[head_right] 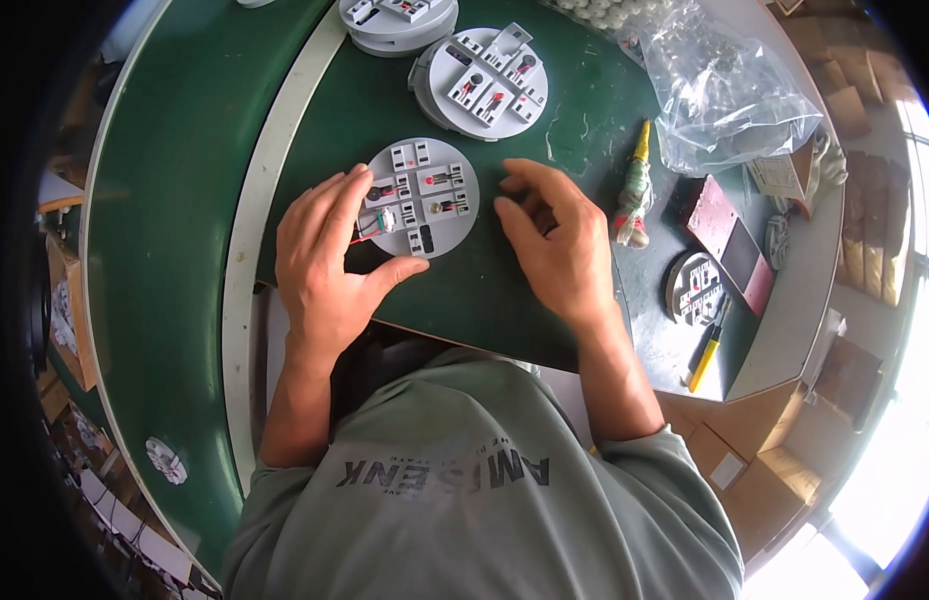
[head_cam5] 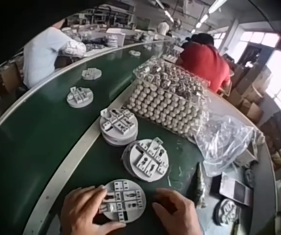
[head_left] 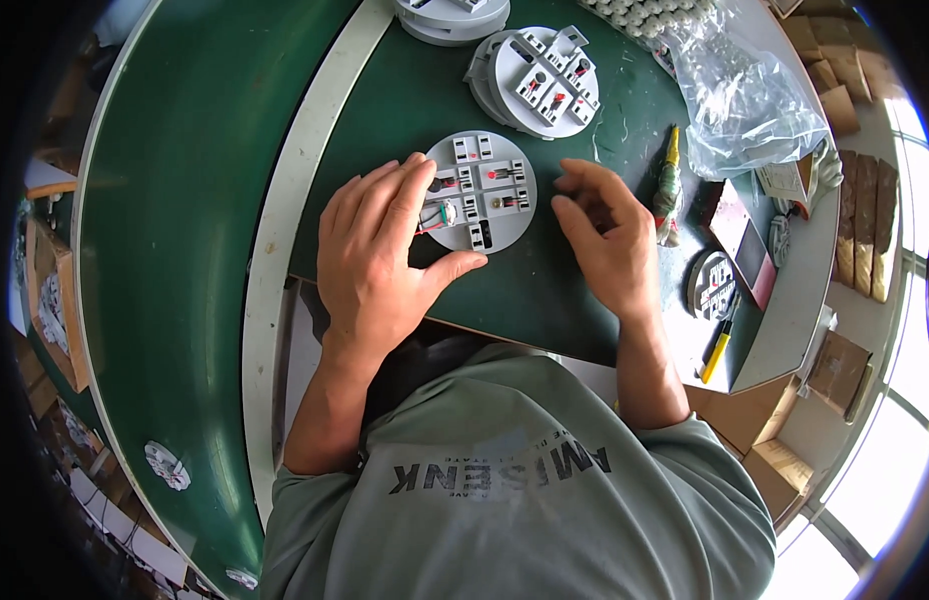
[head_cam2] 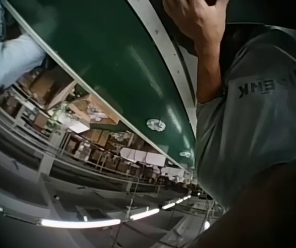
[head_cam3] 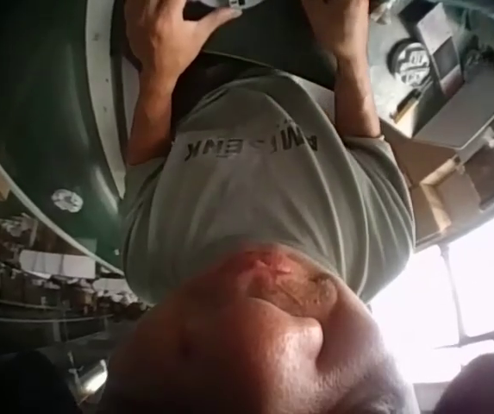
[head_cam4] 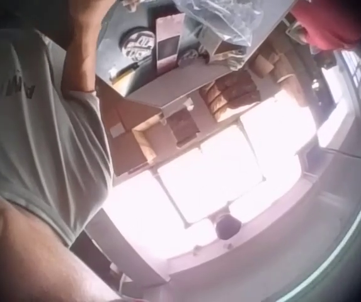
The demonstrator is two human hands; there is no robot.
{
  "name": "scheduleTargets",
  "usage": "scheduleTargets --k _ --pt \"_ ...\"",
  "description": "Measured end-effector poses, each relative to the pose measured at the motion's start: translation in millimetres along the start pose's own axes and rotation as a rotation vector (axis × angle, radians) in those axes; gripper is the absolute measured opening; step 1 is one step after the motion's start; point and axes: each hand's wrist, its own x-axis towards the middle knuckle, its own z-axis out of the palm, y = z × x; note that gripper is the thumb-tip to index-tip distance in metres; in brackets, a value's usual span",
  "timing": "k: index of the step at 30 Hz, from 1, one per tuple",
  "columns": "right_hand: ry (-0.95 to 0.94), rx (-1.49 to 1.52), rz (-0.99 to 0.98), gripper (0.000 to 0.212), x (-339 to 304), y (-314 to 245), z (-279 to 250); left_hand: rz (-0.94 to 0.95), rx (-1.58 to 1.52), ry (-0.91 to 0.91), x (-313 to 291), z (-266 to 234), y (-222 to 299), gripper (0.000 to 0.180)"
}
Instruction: The recorder is assembling small electronic components into circular trays on a production line.
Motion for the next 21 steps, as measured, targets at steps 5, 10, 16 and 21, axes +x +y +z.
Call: scheduleTargets --k 5,10,16,21 --pt "-0.127 -0.005 -0.153 0.053 -4.3 4.4 -1.4 -0.001 -0.009 0.011 0.6 4.4 -2.7 0.094" --pt "-0.172 -0.050 -0.128 0.056 -9.6 1.8 -0.3 0.026 -0.028 0.021 2.5 4.5 -6.6 0.092" --pt "-0.068 -0.087 -0.584 0.039 9.5 7.2 1.2 -0.114 -0.296 0.107 4.0 -3.5 1.8 0.070" --pt "-0.174 -0.028 -0.576 0.024 27.5 -8.0 -4.1 -0.378 -0.611 0.096 18.7 -21.0 6.2 0.043"
